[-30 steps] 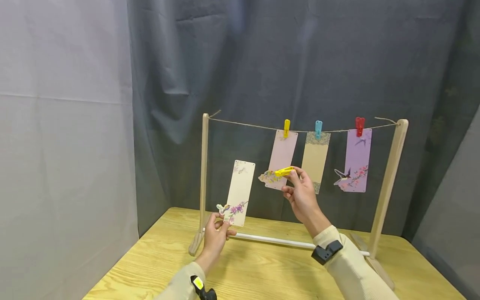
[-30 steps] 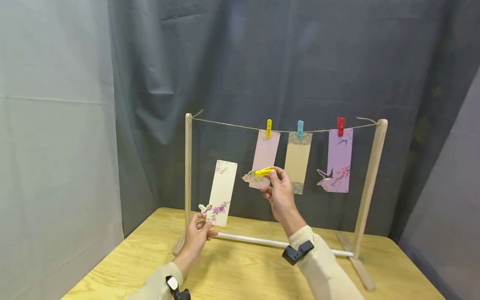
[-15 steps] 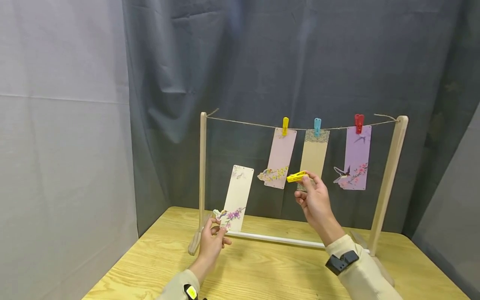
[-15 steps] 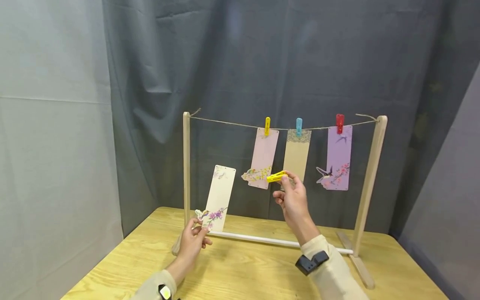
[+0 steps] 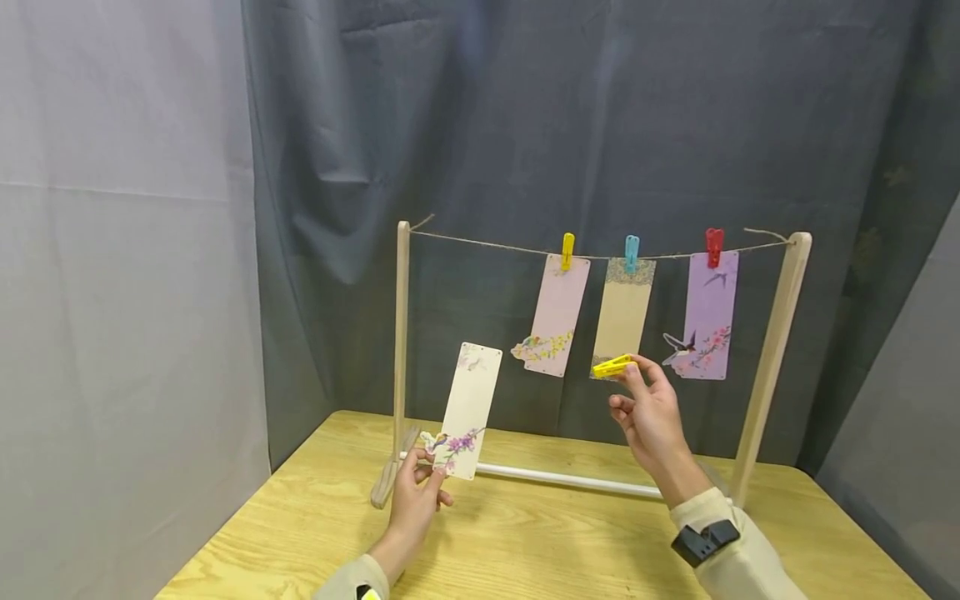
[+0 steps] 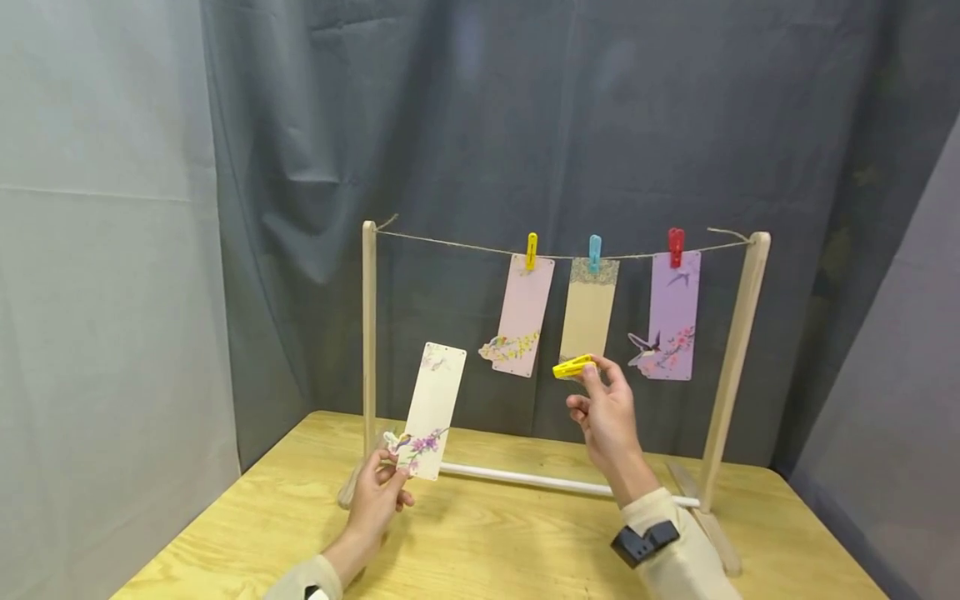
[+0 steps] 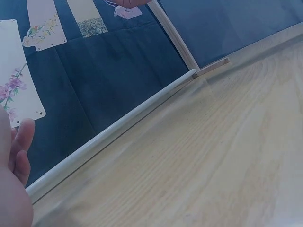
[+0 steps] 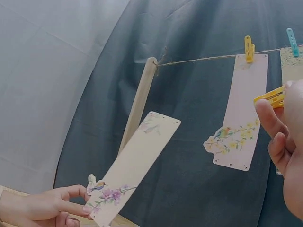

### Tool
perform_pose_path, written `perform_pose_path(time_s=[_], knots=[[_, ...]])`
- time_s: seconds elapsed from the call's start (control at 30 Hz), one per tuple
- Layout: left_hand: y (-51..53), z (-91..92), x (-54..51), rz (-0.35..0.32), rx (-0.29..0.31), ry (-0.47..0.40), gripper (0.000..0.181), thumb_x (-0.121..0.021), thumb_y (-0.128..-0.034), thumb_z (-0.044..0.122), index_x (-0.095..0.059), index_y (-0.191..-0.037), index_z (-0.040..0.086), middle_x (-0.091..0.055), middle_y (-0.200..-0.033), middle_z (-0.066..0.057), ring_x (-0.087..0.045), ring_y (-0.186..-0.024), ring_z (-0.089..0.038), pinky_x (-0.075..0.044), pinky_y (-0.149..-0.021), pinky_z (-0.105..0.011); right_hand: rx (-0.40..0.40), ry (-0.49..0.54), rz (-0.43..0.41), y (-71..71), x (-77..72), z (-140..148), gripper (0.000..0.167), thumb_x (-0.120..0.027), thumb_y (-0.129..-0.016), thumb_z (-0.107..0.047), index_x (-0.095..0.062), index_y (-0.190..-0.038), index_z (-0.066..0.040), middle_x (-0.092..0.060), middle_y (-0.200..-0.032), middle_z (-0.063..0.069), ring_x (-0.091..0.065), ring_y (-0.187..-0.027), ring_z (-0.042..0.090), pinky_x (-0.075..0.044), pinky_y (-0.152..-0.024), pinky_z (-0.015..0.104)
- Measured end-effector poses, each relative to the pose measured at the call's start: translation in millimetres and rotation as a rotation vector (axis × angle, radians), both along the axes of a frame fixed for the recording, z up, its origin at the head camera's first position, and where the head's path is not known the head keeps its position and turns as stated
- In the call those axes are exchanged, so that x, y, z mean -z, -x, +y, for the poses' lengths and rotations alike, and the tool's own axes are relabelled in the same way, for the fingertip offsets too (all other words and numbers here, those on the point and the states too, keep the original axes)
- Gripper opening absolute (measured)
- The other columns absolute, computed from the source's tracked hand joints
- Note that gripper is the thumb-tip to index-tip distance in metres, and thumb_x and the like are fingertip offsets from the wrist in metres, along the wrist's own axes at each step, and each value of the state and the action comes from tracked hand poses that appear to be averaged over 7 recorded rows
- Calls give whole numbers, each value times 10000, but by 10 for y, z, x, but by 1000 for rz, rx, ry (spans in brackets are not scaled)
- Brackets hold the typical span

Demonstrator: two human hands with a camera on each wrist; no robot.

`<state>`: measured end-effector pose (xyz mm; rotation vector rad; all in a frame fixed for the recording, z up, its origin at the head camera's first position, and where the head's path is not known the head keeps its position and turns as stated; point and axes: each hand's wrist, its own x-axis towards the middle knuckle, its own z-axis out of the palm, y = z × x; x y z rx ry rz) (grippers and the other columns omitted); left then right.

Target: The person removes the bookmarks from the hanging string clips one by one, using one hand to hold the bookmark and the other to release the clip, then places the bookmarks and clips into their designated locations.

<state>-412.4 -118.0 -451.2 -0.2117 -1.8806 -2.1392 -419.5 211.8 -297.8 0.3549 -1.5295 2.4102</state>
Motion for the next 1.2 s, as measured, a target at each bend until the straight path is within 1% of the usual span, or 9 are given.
perform_pose_path(time_s=[0.2, 0.27, 0.43, 0.57, 0.7, 0.8, 1.0, 1.1, 1.2], knots=[[-64, -42, 18, -7, 13, 9, 240, -594, -1014, 0, -454, -1208, -15, -615, -1055, -223, -608, -549, -157, -456, -525, -208, 10, -15, 8, -67, 76, 109, 452, -543, -1066, -330, -392, -1442, -130, -438, -1207, 93, -574, -605, 64, -482, -590, 186], [-82, -52, 20, -6, 30, 22, 242, -590, -1017, 0, -447, -1211, -23, -607, -1035, -223, -607, -551, -154, -458, -529, -204, 15, -15, 15, -92, 106, 155, 430, -547, -1065, -328, -407, -1424, -137, -443, -1200, 91, -573, -605, 65, -481, -583, 185], [-138, -101, -6, -15, 55, 66, 228, -583, -1033, 32, -440, -1208, -2, -604, -1058, -212, -617, -586, -149, -473, -562, -205, 31, -13, 26, -138, 197, 251, 360, -546, -1068, -308, -442, -1377, -156, -484, -1169, 69, -560, -599, 66, -455, -568, 182], [-184, -176, -16, -32, 43, 69, 225, -587, -1033, 31, -438, -1201, 9, -591, -1075, -201, -611, -591, -148, -481, -571, -214, 36, -9, 22, -164, 282, 320, 373, -551, -1068, -295, -443, -1390, -143, -512, -1154, 58, -561, -599, 65, -447, -561, 186], [-202, -249, -27, -28, 19, 60, 230, -590, -1024, 12, -444, -1201, 0, -589, -1069, -195, -606, -581, -150, -480, -561, -214, 50, -6, 18, -189, 359, 396, 423, -565, -1061, -299, -425, -1420, -123, -530, -1159, 57, -566, -605, 64, -465, -567, 188], [-217, -293, -27, -39, 11, 55, 226, -592, -1021, 5, -450, -1197, 2, -601, -1046, -188, -606, -583, -158, -487, -562, -225, 57, -13, 10, -202, 404, 446, 444, -568, -1060, -303, -413, -1428, -110, -535, -1156, 54, -568, -609, 64, -473, -579, 187], [-317, -353, -6, -56, 2, 42, 216, -605, -1006, -13, -462, -1167, -2, -607, -1031, -170, -593, -572, -164, -505, -557, -247, 51, -50, -4, -232, 541, 543, 409, -558, -1067, -296, -420, -1417, -135, -594, -1138, 16, -584, -629, 60, -482, -580, 186], [-374, -388, -12, -52, 7, 56, 216, -611, -1004, -10, -468, -1165, -10, -607, -1035, -176, -591, -568, -158, -523, -563, -258, 67, -79, -11, -253, 636, 600, 404, -557, -1068, -300, -428, -1420, -147, -624, -1123, -4, -584, -634, 59, -484, -573, 182], [-430, -432, -11, -64, -1, 68, 218, -615, -994, -21, -476, -1162, -16, -619, -1018, -182, -588, -558, -156, -539, -561, -275, 84, -106, -24, -266, 736, 661, 418, -562, -1067, -306, -429, -1429, -145, -624, -1109, -2, -580, -637, 61, -481, -563, 177]])
